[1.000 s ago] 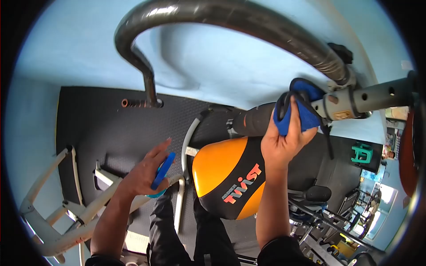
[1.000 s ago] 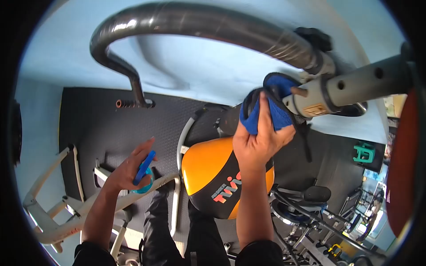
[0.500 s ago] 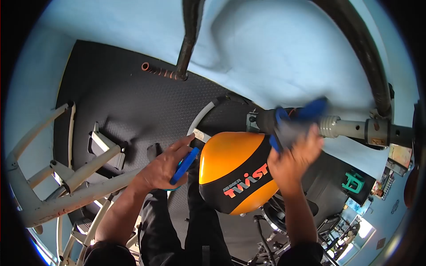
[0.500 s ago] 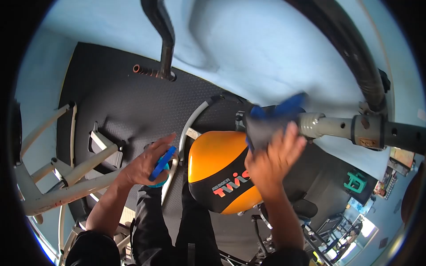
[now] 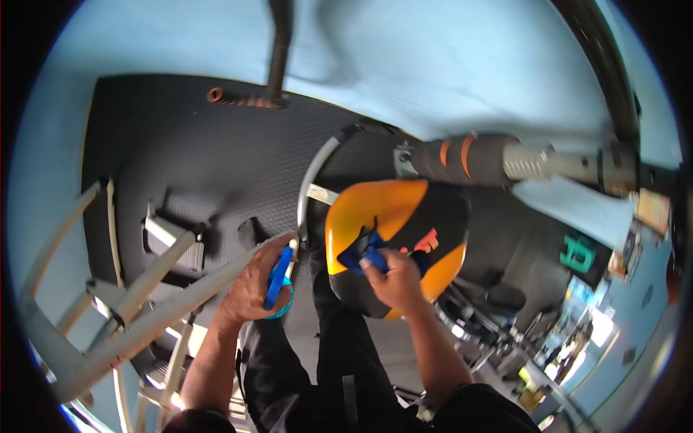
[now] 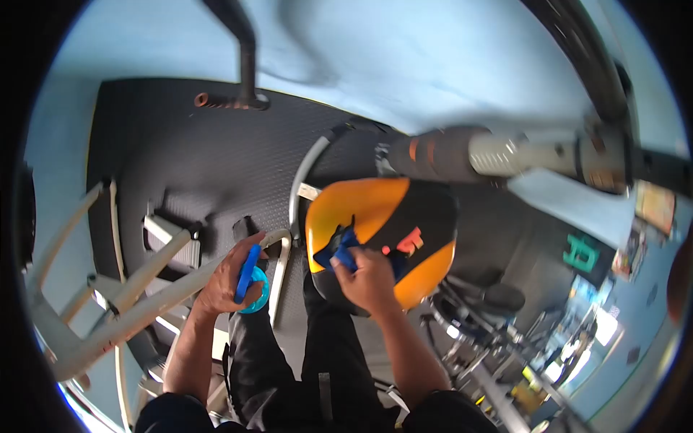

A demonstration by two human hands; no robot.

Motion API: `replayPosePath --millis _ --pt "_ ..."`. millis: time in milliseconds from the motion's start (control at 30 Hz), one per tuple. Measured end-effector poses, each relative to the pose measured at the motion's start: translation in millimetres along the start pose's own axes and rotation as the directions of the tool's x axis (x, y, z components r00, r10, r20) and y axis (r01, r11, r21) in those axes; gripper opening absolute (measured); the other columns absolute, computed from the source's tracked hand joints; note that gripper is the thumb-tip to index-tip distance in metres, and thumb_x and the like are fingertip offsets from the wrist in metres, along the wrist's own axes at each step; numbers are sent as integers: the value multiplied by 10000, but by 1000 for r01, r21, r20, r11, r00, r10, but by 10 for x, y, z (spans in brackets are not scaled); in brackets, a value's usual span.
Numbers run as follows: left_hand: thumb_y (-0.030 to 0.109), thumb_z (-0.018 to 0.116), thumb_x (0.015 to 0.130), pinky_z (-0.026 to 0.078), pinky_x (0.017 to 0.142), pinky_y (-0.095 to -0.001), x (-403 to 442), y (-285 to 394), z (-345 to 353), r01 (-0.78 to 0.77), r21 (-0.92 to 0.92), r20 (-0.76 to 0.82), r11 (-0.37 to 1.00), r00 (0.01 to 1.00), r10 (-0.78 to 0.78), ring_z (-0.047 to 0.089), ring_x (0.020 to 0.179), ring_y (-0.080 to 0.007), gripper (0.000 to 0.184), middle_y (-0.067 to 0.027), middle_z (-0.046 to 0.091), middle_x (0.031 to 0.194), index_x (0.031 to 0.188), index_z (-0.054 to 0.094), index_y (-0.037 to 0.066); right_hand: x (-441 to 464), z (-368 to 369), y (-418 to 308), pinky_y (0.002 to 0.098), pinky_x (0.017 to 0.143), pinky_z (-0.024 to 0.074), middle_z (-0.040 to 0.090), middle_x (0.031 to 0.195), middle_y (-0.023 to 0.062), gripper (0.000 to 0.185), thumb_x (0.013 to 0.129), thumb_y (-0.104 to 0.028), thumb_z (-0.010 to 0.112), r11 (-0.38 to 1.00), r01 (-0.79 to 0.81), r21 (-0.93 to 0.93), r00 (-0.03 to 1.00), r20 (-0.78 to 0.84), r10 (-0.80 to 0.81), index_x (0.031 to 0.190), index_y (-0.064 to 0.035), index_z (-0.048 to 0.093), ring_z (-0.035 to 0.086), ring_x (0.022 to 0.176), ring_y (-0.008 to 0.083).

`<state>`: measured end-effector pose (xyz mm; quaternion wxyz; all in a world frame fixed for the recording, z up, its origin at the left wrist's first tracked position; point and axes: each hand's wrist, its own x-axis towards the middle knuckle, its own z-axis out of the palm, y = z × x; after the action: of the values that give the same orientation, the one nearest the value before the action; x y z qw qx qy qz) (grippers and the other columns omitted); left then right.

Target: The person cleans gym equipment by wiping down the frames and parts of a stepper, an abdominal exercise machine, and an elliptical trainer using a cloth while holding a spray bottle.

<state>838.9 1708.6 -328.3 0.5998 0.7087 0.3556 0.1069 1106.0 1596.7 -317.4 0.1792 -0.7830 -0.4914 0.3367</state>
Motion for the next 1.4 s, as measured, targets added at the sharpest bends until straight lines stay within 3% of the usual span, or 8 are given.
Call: replayPosePath --millis 100,233,267,400,567,800,933,1400 --pt "89 644 698 485 916 -429 -158 -82 174 -156 215 6 964 987 158 611 1011 -346 684 -202 591 1125 1335 438 -51 -605 241 -94 438 701 537 671 778 166 258 802 -306 731 935 -342 90 926 204 319 911 -76 687 668 767 377" --pt "-12 602 717 487 923 -480 -364 0 363 -146 128 105 981 986 133 579 1040 -452 616 -249 557 1162 1297 397 -51 -1450 804 -118 459 777 536 686 877 170 341 816 -333 691 939 -320 -128 845 411 343 1062 -96 678 670 855 356" --pt "23 617 727 503 883 -471 -422 34 363 28 78 209 997 977 -44 590 1018 -440 575 -240 562 1144 1269 430 -22 -1575 897 -183 459 774 535 685 910 173 365 811 -336 681 930 -339 -144 817 444 367 1097 -109 675 669 870 349" --pt "103 635 729 506 841 -459 -650 225 318 304 190 448 933 819 -358 608 973 -414 560 -218 578 1141 1257 461 35 -1888 1271 -498 448 785 530 686 934 176 376 791 -308 707 881 -470 -50 822 338 458 1107 -106 674 665 874 358" --pt "80 598 711 505 833 -464 -1017 98 224 98 259 547 961 805 -230 603 961 -434 563 -226 579 1113 1254 461 25 -2127 1614 -985 452 812 520 678 992 177 410 786 -288 699 806 -575 141 792 344 505 1168 -146 648 649 931 371" --pt "87 603 702 498 828 -436 -1029 255 451 81 472 591 878 709 -383 600 950 -398 586 -210 573 1095 1261 446 13 -2788 1891 -962 473 879 499 651 1051 190 439 808 -279 687 611 -666 428 745 353 566 1217 -138 616 627 1005 375" --pt "91 609 710 497 830 -444 -1138 145 914 -149 419 663 896 725 -189 595 961 -408 552 -214 564 1107 1235 456 15 -3430 2022 -608 467 871 497 638 1039 212 430 821 -265 689 491 -702 515 666 233 708 1221 -125 619 621 985 386" --pt "111 653 734 498 774 -522 -2487 436 3434 -134 561 755 817 488 -439 599 911 -484 590 -267 555 1098 1255 394 15 -6054 2233 980 413 912 493 666 1087 220 494 813 -233 694 143 -724 674 395 235 888 1270 -76 591 636 1042 357"
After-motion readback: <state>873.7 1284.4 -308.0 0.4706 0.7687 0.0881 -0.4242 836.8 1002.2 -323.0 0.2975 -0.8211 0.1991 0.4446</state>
